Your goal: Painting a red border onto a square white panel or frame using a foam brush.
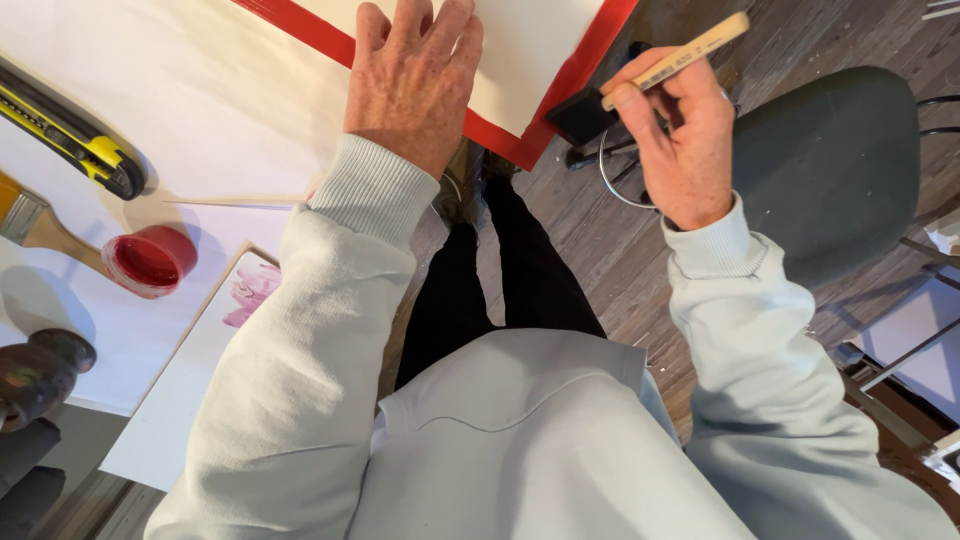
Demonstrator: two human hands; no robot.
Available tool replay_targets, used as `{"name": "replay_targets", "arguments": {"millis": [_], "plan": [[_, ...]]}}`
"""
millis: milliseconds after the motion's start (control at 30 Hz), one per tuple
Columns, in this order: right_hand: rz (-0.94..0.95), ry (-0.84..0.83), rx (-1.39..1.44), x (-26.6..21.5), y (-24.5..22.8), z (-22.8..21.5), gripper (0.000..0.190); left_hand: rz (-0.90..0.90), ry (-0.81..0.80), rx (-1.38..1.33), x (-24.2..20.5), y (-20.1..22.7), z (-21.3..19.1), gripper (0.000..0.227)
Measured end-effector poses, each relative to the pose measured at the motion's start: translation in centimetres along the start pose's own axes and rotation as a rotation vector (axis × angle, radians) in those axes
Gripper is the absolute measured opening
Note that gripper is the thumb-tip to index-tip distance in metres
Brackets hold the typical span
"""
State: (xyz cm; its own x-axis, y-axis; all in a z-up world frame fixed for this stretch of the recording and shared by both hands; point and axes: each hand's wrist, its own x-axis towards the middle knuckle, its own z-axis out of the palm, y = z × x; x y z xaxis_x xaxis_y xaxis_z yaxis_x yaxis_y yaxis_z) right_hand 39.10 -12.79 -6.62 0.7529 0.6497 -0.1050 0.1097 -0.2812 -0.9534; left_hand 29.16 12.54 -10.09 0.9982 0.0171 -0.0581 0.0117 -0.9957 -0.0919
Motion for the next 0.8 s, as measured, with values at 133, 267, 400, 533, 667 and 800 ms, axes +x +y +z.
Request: {"name": "replay_targets", "arguments": {"millis": [133,267,400,533,667,800], "plan": [[0.038,-0.015,0.039,-0.4,-0.4,0.3,0.014,0.000,0.014,0.002,0.0,0.0,-0.2,0.039],[0.065,-0.022,0.012,-0.4,-0.1,1.1,0.016,0.003,-0.002,0.016,0.0,0.0,0.0,0.037],[0.007,-0.017,0.005,0.2,0.1,0.6,0.016,-0.002,0.002,0.016,0.0,0.1,-0.3,0.036],[0.032,-0.008,0.023,0.1,-0.5,0.6,0.014,0.005,-0.001,0.013,0.0,-0.1,-0.2,0.039],[0.062,-0.034,-0.015,-0.1,-0.8,1.1,0.015,0.003,-0.024,-0.003,0.1,-0.1,-0.1,0.035],[0.040,-0.029,-0.024,0.0,-0.6,1.2,0.016,-0.001,-0.009,-0.009,-0.1,-0.1,-0.1,0.038]]}}
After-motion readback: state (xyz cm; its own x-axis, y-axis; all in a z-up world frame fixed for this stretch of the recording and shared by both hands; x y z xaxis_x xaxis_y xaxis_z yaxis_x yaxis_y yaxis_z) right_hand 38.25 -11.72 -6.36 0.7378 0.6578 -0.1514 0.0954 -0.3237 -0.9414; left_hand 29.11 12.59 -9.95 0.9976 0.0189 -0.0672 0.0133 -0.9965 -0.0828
